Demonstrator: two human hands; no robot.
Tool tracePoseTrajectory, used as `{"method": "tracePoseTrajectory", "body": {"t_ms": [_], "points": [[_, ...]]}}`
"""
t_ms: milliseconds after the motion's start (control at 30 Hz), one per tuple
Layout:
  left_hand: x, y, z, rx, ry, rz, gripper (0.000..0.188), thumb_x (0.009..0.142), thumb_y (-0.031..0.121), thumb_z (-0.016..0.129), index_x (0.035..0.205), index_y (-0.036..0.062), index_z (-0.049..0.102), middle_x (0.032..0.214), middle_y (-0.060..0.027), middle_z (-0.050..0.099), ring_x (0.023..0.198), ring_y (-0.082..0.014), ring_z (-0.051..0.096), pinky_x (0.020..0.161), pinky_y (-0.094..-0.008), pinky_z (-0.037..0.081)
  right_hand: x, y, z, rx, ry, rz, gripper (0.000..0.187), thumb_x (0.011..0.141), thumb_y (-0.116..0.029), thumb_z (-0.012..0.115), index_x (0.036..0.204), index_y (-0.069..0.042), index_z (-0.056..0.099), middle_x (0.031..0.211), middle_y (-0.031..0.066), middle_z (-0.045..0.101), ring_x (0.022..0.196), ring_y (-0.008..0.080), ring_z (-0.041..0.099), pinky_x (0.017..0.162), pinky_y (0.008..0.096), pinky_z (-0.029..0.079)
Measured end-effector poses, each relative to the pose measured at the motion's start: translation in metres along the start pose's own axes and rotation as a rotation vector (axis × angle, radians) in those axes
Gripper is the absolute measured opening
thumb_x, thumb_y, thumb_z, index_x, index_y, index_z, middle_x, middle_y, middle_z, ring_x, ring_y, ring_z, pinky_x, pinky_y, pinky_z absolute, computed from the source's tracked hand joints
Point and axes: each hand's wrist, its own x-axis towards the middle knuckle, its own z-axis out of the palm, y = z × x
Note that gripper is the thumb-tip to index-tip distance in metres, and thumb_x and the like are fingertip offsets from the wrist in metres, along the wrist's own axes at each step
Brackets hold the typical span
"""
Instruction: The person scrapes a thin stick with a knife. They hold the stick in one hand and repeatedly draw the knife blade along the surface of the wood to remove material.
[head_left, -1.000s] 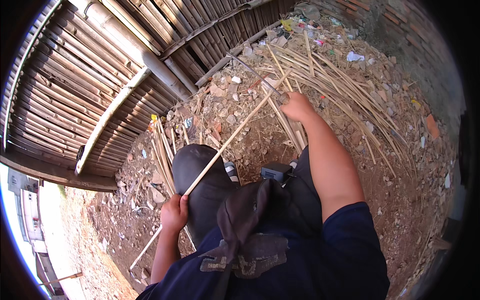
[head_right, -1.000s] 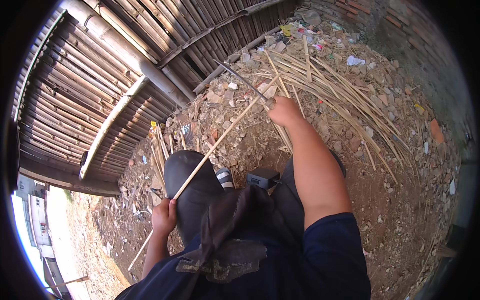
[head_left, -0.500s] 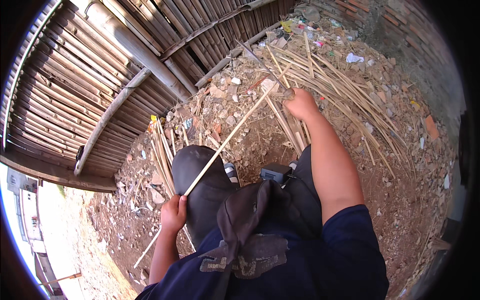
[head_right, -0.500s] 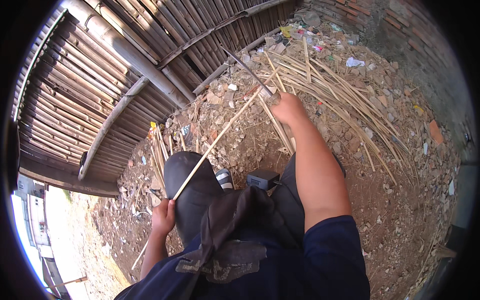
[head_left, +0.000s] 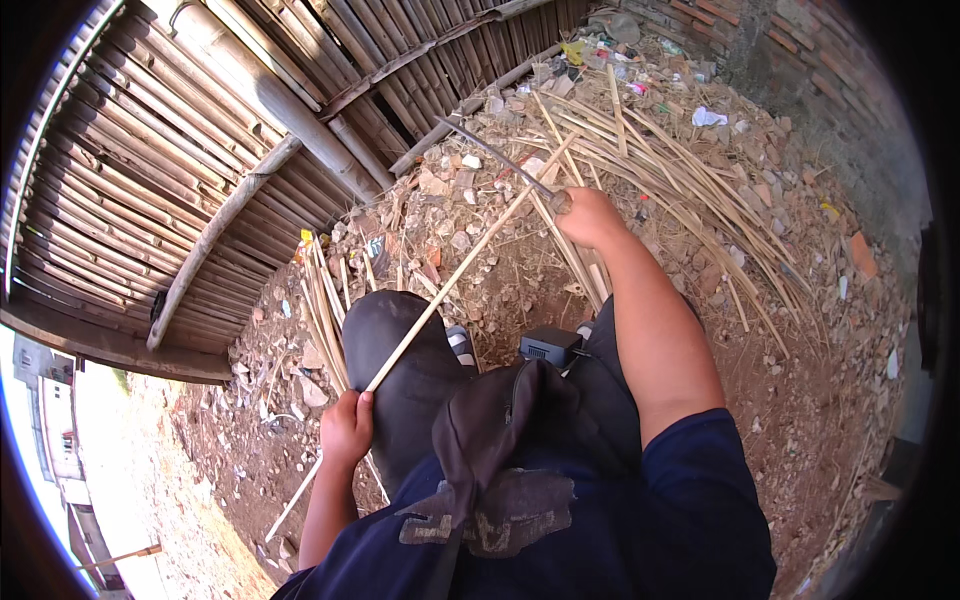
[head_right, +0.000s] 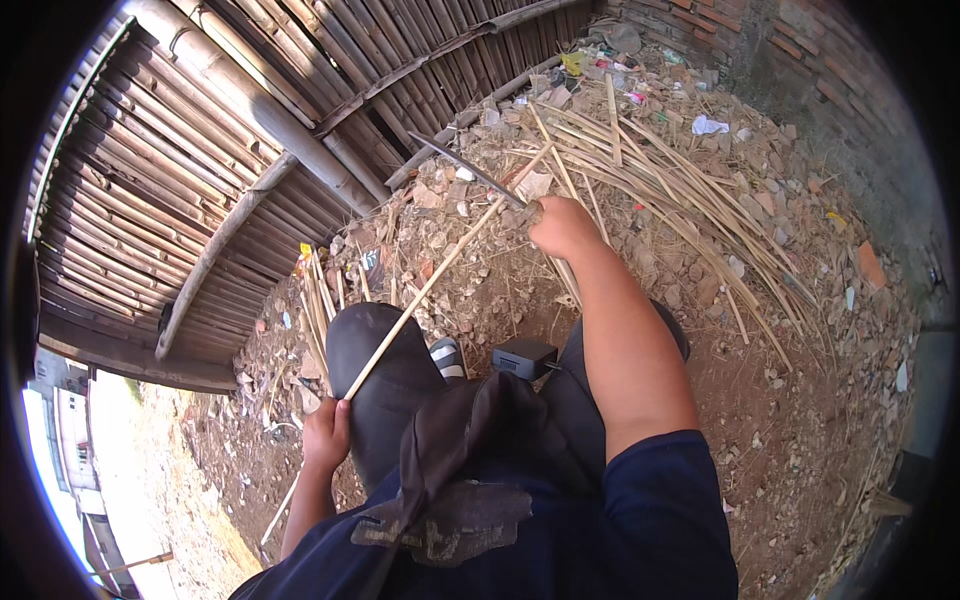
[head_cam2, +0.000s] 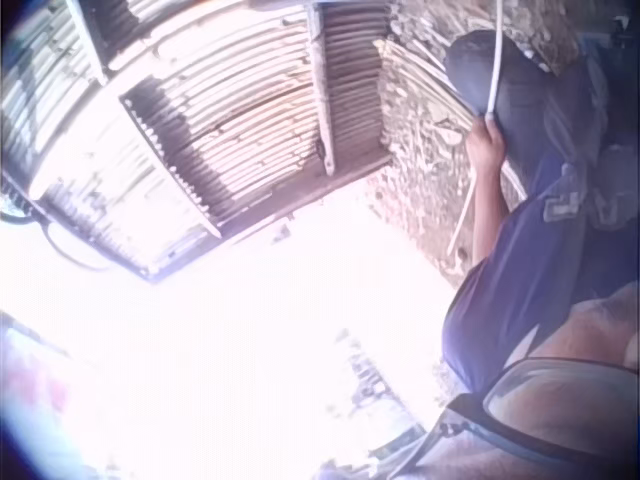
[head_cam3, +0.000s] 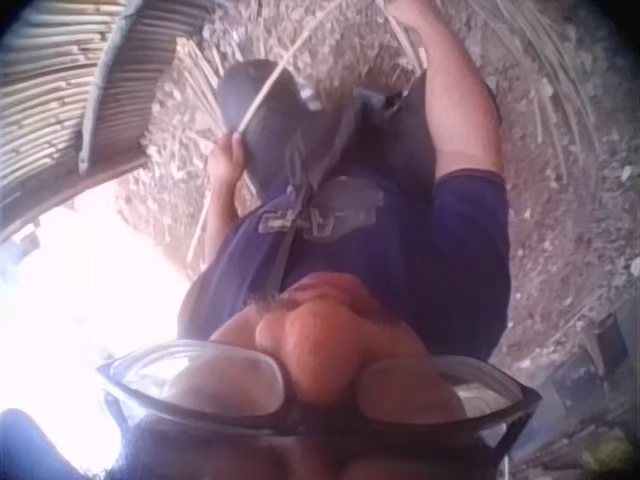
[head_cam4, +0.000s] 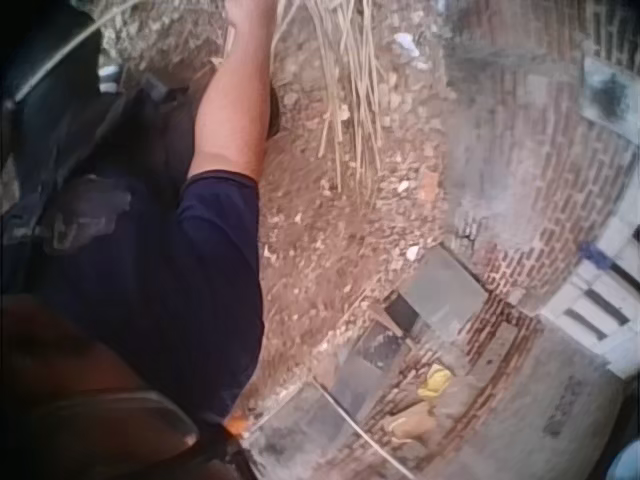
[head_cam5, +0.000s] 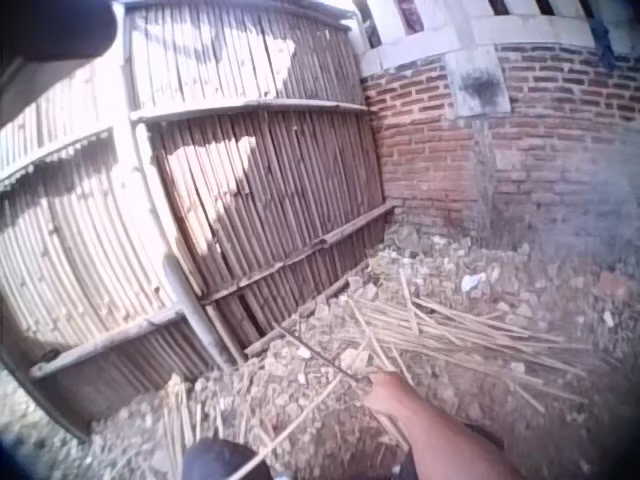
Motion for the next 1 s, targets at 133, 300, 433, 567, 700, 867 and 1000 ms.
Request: {"method": "tracePoseTrajectory", "body": {"t_ms": [133,300,433,567,700,867,1000], "points": [[-0.002,0.003,-0.001,0.031,-0.008,-0.004,0.042,0.105,0.033,0.051,0.077,0.0024,0.052,0.067,-0.0252,0.059,0.066,-0.049,0.06,0.058,-0.0559,0.043,-0.014,-0.013,-0.008,0.035,-0.012,0.089,0.041,0.08,-0.019,0.066,0.12,-0.008,0.07,0.114,0.0197,0.071,0.106,0.0366,0.067,0.091,0.0441,0.054],[-0.004,0.001,0.004,0.041,0.017,-0.035,0.039,0.103,0.033,0.057,0.076,0.0038,0.053,0.065,-0.0234,0.059,0.063,-0.0476,0.06,0.058,-0.0553,0.045,-0.027,-0.026,-0.005,-0.142,-0.135,-0.096,0.041,0.078,-0.018,0.065,0.118,-0.01,0.071,0.112,0.0195,0.071,0.105,0.0366,0.068,0.09,0.0451,0.055],[-0.001,0.005,0.001,0.027,0.022,-0.001,0.039,0.102,0.032,0.057,0.076,0.0037,0.053,0.065,-0.0223,0.06,0.062,-0.0467,0.061,0.057,-0.0552,0.044,0.006,0.02,0.009,-0.015,-0.088,0.082,0.04,0.076,-0.015,0.064,0.114,-0.007,0.07,0.108,0.0207,0.071,0.101,0.0381,0.068,0.088,0.0451,0.054],[-0.004,0.004,-0.002,0.042,0.02,-0.016,0.039,0.102,0.031,0.058,0.076,0.0037,0.053,0.065,-0.0216,0.061,0.062,-0.0461,0.061,0.057,-0.0547,0.045,0.001,0.005,0.003,0.073,0.03,0.107,0.036,0.076,-0.015,0.063,0.111,-0.006,0.069,0.105,0.0222,0.071,0.099,0.0399,0.068,0.088,0.0447,0.055],[-0.005,-0.003,0.009,0.051,0.041,-0.015,0.038,0.102,0.031,0.058,0.076,0.0039,0.053,0.065,-0.0223,0.06,0.061,-0.0462,0.06,0.057,-0.0544,0.045,-0.027,-0.036,-0.003,-0.05,-0.136,-0.042,0.037,0.075,-0.015,0.065,0.111,-0.008,0.071,0.105,0.022,0.071,0.1,0.0388,0.068,0.087,0.0459,0.055],[-0.003,0.0,0.003,0.015,0.033,-0.009,0.038,0.101,0.031,0.059,0.075,0.0038,0.053,0.066,-0.0227,0.06,0.061,-0.0462,0.06,0.057,-0.0542,0.045,-0.015,-0.007,-0.006,-0.131,-0.142,-0.121,0.044,0.076,-0.017,0.067,0.119,-0.01,0.071,0.109,0.0221,0.071,0.103,0.0377,0.068,0.09,0.045,0.055],[0.0,0.009,-0.003,0.033,0.001,-0.034,0.04,0.102,0.032,0.058,0.075,0.0035,0.053,0.067,-0.0229,0.061,0.063,-0.0462,0.06,0.059,-0.0542,0.045,0.002,0.011,-0.01,0.076,0.006,0.17,0.05,0.08,-0.018,0.065,0.127,-0.004,0.065,0.119,0.0227,0.069,0.109,0.037,0.067,0.095,0.0427,0.053]]}}
